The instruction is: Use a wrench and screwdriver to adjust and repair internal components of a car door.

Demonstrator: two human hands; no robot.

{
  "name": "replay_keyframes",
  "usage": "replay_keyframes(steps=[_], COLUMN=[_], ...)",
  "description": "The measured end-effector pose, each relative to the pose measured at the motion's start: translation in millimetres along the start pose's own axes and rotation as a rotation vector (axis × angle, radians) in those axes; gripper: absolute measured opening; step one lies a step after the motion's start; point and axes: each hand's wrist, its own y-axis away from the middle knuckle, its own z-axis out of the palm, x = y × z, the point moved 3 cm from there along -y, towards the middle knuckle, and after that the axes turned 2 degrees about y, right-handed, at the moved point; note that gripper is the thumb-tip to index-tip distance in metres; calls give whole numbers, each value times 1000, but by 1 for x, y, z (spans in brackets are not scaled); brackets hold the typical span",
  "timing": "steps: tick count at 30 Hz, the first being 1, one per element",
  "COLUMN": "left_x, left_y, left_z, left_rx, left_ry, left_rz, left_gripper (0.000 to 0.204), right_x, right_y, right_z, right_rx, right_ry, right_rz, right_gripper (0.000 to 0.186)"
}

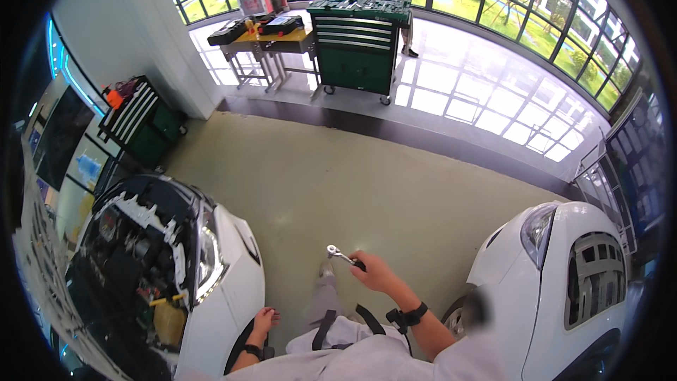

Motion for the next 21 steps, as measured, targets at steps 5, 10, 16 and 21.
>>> replay_keyframes(steps=[5, 10, 16, 21], left_x=[41, 105, 241, 406], left_y=[-119, -222, -400, -516], left_z=[23, 67, 180, 290], left_rx=[-89, -135, -307, -333], left_ry=[-139, -322, -468, -313], left_rz=[-165, -460, -257, 51], left_gripper=[22, 23, 26, 25], right_x=[69, 88, 110, 168], right_y=[-54, -113, -230, -325], right_z=[-66, -139, -207, -271], right_rx=[127, 205, 352, 445], right_ry=[-31, -102, -139, -141], right_rz=[229, 536, 521, 533], right_gripper=[30, 30, 32, 29])
